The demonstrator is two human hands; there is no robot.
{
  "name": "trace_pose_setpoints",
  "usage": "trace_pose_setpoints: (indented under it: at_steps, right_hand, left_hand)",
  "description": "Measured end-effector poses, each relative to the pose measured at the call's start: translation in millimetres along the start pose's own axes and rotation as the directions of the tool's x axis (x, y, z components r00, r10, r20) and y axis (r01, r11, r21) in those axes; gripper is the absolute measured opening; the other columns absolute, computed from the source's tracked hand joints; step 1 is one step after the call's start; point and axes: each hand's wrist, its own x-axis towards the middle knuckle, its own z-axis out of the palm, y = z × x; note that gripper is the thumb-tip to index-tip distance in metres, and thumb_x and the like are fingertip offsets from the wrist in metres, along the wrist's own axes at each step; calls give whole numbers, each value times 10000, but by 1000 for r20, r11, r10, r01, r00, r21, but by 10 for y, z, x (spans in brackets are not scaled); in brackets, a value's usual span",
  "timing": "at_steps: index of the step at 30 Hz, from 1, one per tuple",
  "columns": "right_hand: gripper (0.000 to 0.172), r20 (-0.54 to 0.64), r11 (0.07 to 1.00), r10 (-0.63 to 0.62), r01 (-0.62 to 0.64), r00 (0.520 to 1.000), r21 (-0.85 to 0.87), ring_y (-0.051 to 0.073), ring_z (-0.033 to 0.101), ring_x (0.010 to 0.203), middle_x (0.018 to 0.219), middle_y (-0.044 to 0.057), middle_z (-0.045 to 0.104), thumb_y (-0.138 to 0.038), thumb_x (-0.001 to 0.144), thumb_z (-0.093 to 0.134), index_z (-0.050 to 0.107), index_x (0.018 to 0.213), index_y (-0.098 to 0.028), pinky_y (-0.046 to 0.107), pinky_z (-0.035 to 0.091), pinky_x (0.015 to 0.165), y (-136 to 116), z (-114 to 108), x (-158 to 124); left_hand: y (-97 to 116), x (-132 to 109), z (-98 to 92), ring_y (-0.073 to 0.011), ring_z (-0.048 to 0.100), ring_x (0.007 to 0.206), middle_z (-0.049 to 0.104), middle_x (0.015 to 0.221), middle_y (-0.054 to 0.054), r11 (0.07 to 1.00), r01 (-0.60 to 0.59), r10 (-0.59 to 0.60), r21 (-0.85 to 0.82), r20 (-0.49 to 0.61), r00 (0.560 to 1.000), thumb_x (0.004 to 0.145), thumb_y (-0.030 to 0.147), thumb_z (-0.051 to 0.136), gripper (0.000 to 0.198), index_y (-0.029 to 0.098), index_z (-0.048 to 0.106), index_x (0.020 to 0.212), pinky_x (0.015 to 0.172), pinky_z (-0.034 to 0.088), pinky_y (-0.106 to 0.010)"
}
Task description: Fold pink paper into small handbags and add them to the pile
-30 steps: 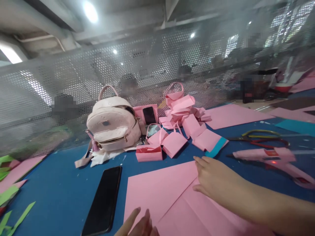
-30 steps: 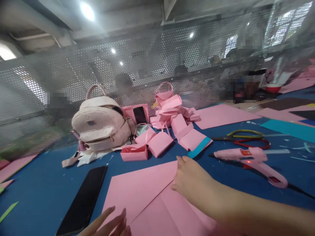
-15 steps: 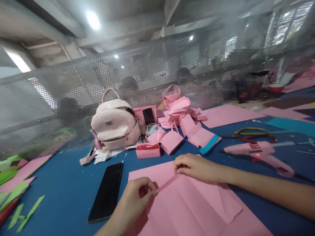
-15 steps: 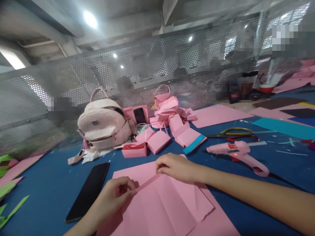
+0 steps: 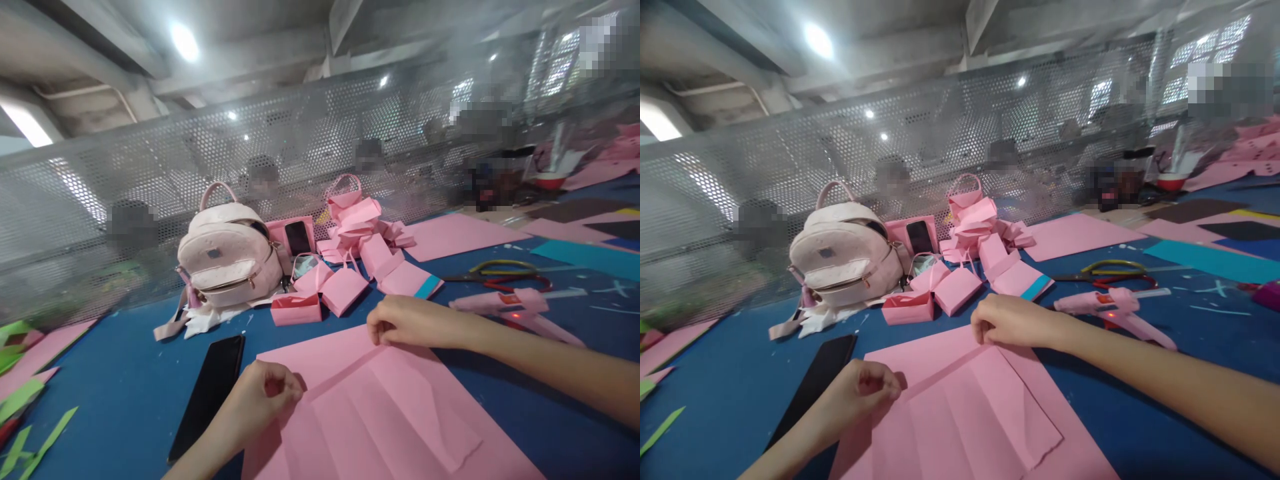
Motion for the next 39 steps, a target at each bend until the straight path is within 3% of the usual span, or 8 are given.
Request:
trace_pose_setpoints:
  at_steps: [12, 17, 22, 27, 31, 39]
  right_hand:
    - [113, -56, 995, -77, 73, 995, -67, 175, 618, 745, 755, -11, 690, -140, 801, 590, 670, 766, -212, 240, 348, 620, -82, 142, -23]
    - [154, -136, 992, -98, 107, 986, 60, 176, 621, 816, 832, 7, 689, -113, 868, 514, 644, 841, -192, 248, 398, 695, -233, 309, 3]
    - [193, -165, 949, -140, 180, 976, 261, 149, 628, 839, 875, 11, 695, -66, 860, 520, 678, 885, -174, 229, 441, 766, -426, 587, 56]
    - [140, -180, 955, -204, 236, 962, 179, 142, 613, 830, 855, -4, 684, -71, 838, 616, 694, 838, -188, 219, 434, 753, -459, 688, 91]
    - [98, -199, 949, -316, 306, 928, -76, 149, 577, 797, 801, -7, 650, -127, 867, 641, 664, 792, -186, 244, 407, 721, -439, 699, 91]
    - [195, -226, 762, -561, 390, 797, -517, 169, 451, 677, 722, 23, 577, -94, 917, 500, 573, 751, -165, 309, 313, 608, -375, 888, 43]
  left_hand:
    - [-38, 5, 76, -124, 541, 586, 644, 619, -11, 998, -38, 37, -52, -17, 999, 742, 205, 585, 146, 146, 674, 643, 577, 399, -225]
    - [73, -25, 95, -176, 641, 731, 725, 748, -37, 992, -117, 120, 55, -69, 990, 752, 170, 598, 118, 171, 715, 736, 722, 458, -267]
    - [91, -90, 232, -190, 638, 754, 729, 759, 16, 961, -146, 176, 236, -109, 978, 721, 190, 710, 99, 243, 736, 802, 759, 414, -311]
    - [98, -105, 254, -162, 623, 733, 739, 760, 71, 868, -268, 315, 417, -48, 948, 744, 117, 704, 154, 261, 706, 689, 776, 341, -335]
    - [49, -74, 258, -159, 589, 691, 703, 704, 55, 727, -363, 486, 584, -63, 872, 770, 107, 675, 162, 261, 701, 725, 706, 300, -334]
    - [-91, -40, 378, -145, 479, 590, 589, 627, 14, 483, -517, 791, 706, -99, 604, 878, 130, 565, 204, 266, 706, 821, 629, 266, -318]
